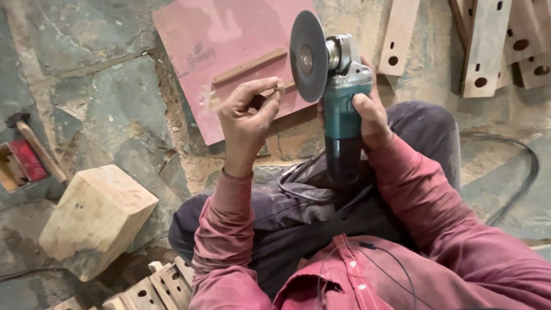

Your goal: The person sits on the workshop floor and uses an angle grinder to grind and smooth small wooden pieces, holding each piece against the spinning disc. They then place the ground pieces onto a pink board and arrange wooden strips and parts on the board.

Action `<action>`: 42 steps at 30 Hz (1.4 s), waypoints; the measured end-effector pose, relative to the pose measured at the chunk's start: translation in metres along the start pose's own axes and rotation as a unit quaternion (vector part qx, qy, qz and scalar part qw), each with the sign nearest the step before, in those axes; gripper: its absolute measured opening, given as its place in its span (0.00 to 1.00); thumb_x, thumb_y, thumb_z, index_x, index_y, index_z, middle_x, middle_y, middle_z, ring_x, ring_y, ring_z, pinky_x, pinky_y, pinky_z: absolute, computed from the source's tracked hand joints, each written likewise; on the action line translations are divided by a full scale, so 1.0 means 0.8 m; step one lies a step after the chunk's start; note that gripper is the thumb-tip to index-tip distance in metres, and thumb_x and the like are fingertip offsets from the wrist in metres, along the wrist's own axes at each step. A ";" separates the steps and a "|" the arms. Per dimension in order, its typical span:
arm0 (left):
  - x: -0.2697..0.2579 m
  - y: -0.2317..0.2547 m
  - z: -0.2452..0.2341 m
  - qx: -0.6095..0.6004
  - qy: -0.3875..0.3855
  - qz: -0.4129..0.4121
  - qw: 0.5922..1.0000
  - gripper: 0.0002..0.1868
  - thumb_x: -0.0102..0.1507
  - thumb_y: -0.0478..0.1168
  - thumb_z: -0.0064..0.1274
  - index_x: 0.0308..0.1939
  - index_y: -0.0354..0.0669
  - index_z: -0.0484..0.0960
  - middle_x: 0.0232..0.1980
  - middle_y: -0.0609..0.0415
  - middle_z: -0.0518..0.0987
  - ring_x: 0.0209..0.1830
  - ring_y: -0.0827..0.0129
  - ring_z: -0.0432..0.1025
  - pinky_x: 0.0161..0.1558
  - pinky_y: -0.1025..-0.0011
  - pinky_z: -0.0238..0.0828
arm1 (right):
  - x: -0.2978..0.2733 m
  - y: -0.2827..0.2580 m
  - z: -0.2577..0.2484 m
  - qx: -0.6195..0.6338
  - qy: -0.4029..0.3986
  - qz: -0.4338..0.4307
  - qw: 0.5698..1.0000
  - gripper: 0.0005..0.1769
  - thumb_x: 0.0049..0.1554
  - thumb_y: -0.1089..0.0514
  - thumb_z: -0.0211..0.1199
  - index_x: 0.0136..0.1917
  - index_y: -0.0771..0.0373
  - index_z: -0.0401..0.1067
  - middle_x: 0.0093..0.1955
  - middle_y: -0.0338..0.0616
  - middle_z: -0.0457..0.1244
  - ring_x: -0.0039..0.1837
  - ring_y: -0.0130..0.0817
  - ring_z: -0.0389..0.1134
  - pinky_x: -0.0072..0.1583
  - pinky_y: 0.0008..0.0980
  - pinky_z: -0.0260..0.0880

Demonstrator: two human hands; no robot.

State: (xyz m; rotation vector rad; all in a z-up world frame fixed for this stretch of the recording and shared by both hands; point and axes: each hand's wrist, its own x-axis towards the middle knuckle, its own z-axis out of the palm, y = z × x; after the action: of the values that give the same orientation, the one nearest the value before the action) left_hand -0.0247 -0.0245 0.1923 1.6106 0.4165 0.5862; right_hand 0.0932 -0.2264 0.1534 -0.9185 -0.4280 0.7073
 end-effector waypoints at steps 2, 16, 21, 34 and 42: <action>-0.004 0.005 0.004 -0.018 0.013 0.003 1.000 0.09 0.66 0.29 0.64 0.50 0.35 0.87 0.41 0.60 0.83 0.35 0.85 0.70 0.36 0.84 0.67 | 0.002 0.001 0.001 0.000 0.000 0.020 1.000 0.55 0.61 0.42 0.65 0.88 0.49 0.34 0.64 0.58 0.61 0.56 0.43 0.71 0.53 0.43 0.78; -0.007 -0.018 0.019 0.023 0.004 0.052 0.998 0.11 0.63 0.26 0.64 0.49 0.34 0.88 0.45 0.50 0.86 0.42 0.75 0.79 0.45 0.77 0.77 | 0.004 0.019 -0.009 -0.046 -0.012 0.021 0.999 0.55 0.62 0.40 0.64 0.88 0.53 0.35 0.64 0.55 0.61 0.56 0.40 0.70 0.56 0.39 0.77; -0.008 -0.019 0.024 0.027 0.015 0.044 0.999 0.10 0.63 0.27 0.64 0.48 0.36 0.88 0.43 0.51 0.87 0.40 0.75 0.79 0.43 0.77 0.77 | 0.005 0.023 -0.012 -0.044 -0.013 0.019 0.999 0.54 0.62 0.40 0.65 0.87 0.53 0.35 0.64 0.56 0.61 0.57 0.42 0.70 0.57 0.40 0.78; -0.011 -0.022 0.031 0.075 0.043 0.044 0.995 0.09 0.61 0.29 0.65 0.46 0.37 0.88 0.40 0.51 0.86 0.37 0.74 0.79 0.40 0.76 0.75 | 0.001 0.023 -0.014 -0.020 0.001 0.039 0.999 0.57 0.61 0.40 0.65 0.88 0.50 0.32 0.66 0.57 0.60 0.58 0.44 0.71 0.55 0.44 0.80; -0.010 -0.019 0.029 0.078 0.037 0.050 0.995 0.09 0.61 0.29 0.64 0.45 0.37 0.88 0.43 0.50 0.88 0.39 0.72 0.80 0.42 0.76 0.76 | 0.003 0.026 -0.017 -0.028 -0.003 0.037 0.999 0.57 0.61 0.40 0.66 0.87 0.50 0.32 0.66 0.58 0.60 0.58 0.44 0.71 0.54 0.43 0.81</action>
State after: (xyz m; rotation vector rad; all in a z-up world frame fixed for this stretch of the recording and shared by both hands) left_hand -0.0158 -0.0460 0.1749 1.7705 0.4478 0.7046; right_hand 0.0952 -0.2239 0.1284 -0.9881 -0.4227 0.7690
